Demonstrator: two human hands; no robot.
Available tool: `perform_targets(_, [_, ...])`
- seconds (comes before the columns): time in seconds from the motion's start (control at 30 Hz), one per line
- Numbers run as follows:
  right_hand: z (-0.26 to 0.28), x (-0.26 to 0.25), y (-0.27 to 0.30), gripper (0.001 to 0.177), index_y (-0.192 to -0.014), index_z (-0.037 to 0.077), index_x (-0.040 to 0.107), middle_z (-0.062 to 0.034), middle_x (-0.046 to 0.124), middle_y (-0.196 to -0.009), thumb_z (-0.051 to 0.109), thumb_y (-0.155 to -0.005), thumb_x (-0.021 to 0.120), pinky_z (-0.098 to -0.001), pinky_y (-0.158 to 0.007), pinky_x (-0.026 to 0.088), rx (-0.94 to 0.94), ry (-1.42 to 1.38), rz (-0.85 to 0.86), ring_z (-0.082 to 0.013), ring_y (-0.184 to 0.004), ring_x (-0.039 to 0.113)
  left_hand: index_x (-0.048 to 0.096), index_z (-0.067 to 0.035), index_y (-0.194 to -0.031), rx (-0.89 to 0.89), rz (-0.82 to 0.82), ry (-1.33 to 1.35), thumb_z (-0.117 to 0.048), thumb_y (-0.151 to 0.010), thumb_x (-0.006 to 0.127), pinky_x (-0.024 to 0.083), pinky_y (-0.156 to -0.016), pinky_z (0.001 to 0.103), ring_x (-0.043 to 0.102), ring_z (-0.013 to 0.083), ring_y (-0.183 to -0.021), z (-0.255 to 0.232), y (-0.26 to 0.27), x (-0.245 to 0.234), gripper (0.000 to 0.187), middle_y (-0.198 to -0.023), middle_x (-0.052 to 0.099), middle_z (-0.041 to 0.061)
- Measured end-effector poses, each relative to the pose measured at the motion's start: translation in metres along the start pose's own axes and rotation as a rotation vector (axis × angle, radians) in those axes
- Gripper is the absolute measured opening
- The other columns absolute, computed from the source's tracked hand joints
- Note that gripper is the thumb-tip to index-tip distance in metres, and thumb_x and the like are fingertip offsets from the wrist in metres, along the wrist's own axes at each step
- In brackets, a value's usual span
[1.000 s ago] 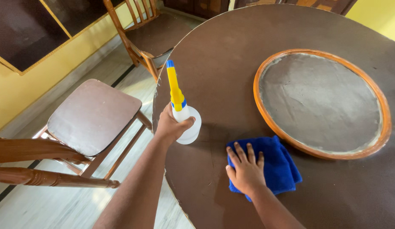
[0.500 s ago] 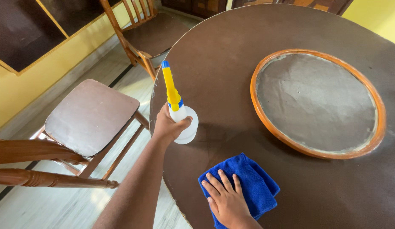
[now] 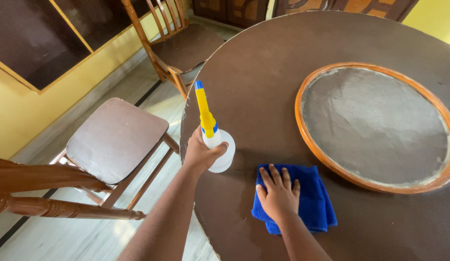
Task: The person sprays a cleaning solution onto a round wooden table and wipes the surface with a blue cloth. They move around the table to clean different sections, including the area around a circular wooden tray.
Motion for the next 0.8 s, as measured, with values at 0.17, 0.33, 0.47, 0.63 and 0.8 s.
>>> perform_targets(0.17, [-0.049,-0.005,-0.044,0.07,-0.158,0.043,0.027,0.0101,0.015,-0.17,0.061,-0.093,0.044,-0.0612,-0.121,0.015,0.239,-0.043,0.118,-0.0254,-0.157,0.011,0.059,-0.009,-0.121,0.011,0.0,0.01,-0.027,-0.063,0.086,0.055,-0.093,0.038,0.071,0.0251,-0.105,0.001,0.0,-0.002,0.067,-0.112,0.071,0.01])
perform_targets(0.33, [-0.087,-0.001,-0.064,0.076,-0.161,0.039,0.018,0.009,0.007,-0.172,0.064,-0.094,0.041,-0.0645,-0.12,0.014,0.403,-0.143,0.105,-0.0295,-0.158,0.004,0.059,-0.008,-0.123,0.038,-0.008,0.0,-0.027,-0.063,0.086,0.054,-0.094,0.038,0.069,0.0248,-0.107,0.004,-0.002,-0.002,0.068,-0.114,0.07,0.01])
perform_targets(0.47, [-0.082,0.006,-0.066,0.076,-0.161,0.036,0.014,0.0056,0.004,-0.171,0.063,-0.095,0.041,-0.0678,-0.117,0.009,0.344,-0.104,0.084,-0.0324,-0.156,0.0,0.059,-0.007,-0.125,0.039,-0.022,-0.007,-0.027,-0.062,0.087,0.053,-0.095,0.038,0.068,0.0259,-0.109,0.006,-0.002,-0.004,0.072,-0.117,0.069,0.011])
perform_targets(0.63, [-0.063,0.009,-0.05,0.072,-0.159,0.037,0.019,0.0058,0.009,-0.17,0.055,-0.094,0.045,-0.068,-0.117,0.01,0.166,0.03,0.107,-0.0319,-0.156,0.003,0.058,-0.007,-0.126,0.03,-0.004,0.017,-0.029,-0.062,0.086,0.054,-0.095,0.038,0.069,0.0262,-0.11,0.01,-0.004,-0.002,0.073,-0.118,0.069,0.011])
perform_targets(0.8, [-0.004,0.011,-0.021,0.06,-0.148,0.034,0.044,0.0047,0.029,-0.165,0.034,-0.089,0.054,-0.0668,-0.12,0.01,-0.169,0.015,0.025,-0.0307,-0.155,0.016,0.061,-0.01,-0.126,0.063,-0.012,0.017,-0.029,-0.064,0.086,0.053,-0.097,0.039,0.067,0.0274,-0.114,0.009,0.0,-0.004,0.069,-0.121,0.068,0.012])
Point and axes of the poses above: each hand's wrist, its own y-axis away from the middle knuckle, its own x-axis out of the palm, z = x × y, the point moved 9 cm from there along -y, towards the middle knuckle
